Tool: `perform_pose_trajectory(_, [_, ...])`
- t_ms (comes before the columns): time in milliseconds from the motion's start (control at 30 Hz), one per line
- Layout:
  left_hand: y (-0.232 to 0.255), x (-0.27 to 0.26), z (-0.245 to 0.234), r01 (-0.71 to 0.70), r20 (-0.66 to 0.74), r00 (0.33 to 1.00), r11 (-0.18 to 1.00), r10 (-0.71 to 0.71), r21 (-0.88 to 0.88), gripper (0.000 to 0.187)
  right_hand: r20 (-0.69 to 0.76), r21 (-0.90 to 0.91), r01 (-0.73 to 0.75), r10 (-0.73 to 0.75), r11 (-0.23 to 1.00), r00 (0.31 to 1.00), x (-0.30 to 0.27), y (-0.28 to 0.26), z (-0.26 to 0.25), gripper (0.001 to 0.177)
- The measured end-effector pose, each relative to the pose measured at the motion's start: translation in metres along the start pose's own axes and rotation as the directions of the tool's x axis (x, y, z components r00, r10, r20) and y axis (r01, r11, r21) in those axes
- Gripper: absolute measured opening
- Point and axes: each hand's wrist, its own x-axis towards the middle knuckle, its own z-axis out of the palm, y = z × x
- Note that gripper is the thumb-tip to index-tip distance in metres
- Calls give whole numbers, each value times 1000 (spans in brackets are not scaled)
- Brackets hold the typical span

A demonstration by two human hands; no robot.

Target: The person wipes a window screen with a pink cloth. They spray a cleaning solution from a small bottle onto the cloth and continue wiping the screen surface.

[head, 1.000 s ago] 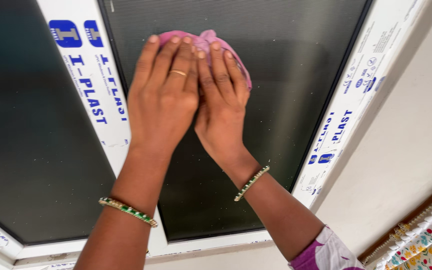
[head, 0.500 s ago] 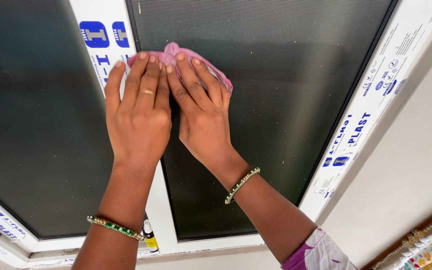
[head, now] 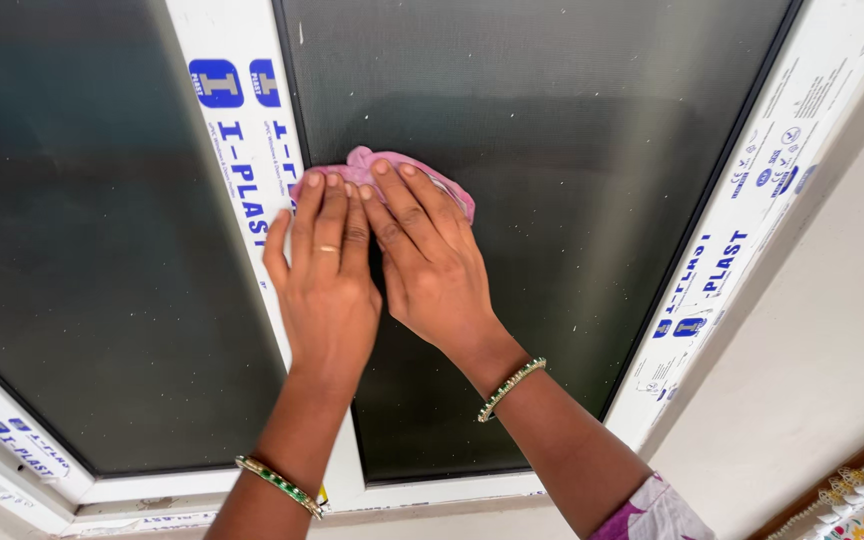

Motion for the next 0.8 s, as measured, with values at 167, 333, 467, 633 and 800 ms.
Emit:
perform_pose_trajectory(167, [18,-2,10,14,46,999,997,-10,-76,40,-26,-10,-6,6,1000,1000,-5,13,-17,42])
perform_pose_trajectory(333, [41,8,18,-43,65,997,994,50,-99,42,-48,-61,-54,52,997,998,-15,33,-33,43])
perform_pose_trajectory(467, [60,16,24,-86,57,994,994,90,-63,41,-106,-57,-112,105,992,989,-26,40,-37,43])
perform_pose_trajectory(633, [46,19,13,-230,88,971,970,223,77,39,-143,-21,-191,186,981,972,-32,26,-19,46])
perform_pose_trajectory(800, [15,20,-5,-318,137,946,926,294,202,43,-92,-1,-157,156,988,983,-24,12,-5,50])
